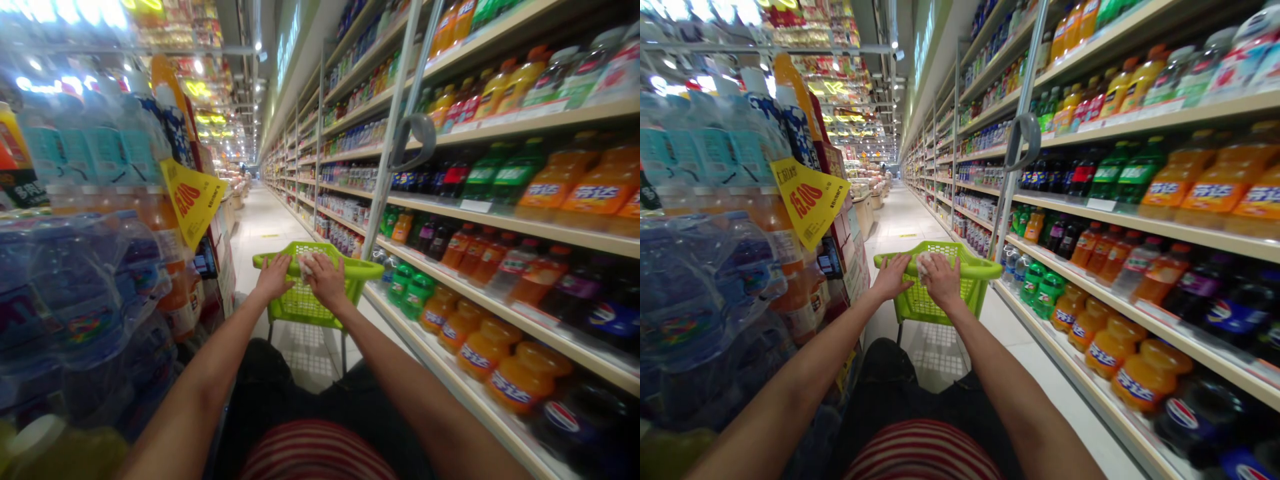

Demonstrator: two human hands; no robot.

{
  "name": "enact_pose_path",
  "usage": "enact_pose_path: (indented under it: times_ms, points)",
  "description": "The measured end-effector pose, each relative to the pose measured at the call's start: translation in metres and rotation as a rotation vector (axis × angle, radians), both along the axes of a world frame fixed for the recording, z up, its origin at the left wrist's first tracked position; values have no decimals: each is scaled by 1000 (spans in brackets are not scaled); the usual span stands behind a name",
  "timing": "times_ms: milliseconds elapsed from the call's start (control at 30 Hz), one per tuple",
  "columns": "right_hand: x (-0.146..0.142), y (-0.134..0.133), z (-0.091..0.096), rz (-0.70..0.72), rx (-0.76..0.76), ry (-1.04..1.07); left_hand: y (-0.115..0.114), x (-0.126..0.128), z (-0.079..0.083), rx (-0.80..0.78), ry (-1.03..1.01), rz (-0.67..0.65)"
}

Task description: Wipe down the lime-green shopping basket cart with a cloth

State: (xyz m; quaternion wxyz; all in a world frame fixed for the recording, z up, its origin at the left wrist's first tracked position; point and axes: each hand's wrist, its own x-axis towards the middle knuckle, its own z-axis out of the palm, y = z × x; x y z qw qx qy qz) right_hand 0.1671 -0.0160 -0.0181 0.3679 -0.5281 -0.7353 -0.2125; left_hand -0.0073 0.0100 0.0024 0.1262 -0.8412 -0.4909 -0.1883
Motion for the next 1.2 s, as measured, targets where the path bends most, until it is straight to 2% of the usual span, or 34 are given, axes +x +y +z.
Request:
enact_pose_path:
  times_ms: [133, 367, 467, 600, 733, 833, 900, 967, 1100, 1200]
  points:
    - [13, -7, -2, -64, -3, 29, -3, 3, 1, -1, 6, 10]
    - [-10, 4, -3, -93, 21, 35, -7, 10, -1, 26, -2, 16]
    - [-5, 7, -2, -55, 32, -4, -5, 9, -2, 32, -1, 15]
    - [32, 1, -9, -45, 77, -30, -4, 6, -3, 29, 12, 19]
    - [87, -3, -21, -158, 140, 16, -4, 6, -3, 16, 11, 21]
    - [112, -2, -26, -212, 165, 86, -6, 9, -3, 18, -2, 22]
    - [111, -1, -28, -245, 178, 151, -6, 11, -3, 13, -8, 26]
    - [98, 1, -30, -255, 191, 190, -6, 12, -3, 4, -12, 33]
    - [73, 2, -32, -155, 186, 144, -5, 8, -2, -6, -13, 35]
    - [82, 2, -29, -106, 158, 74, -3, 2, -1, -6, -9, 29]
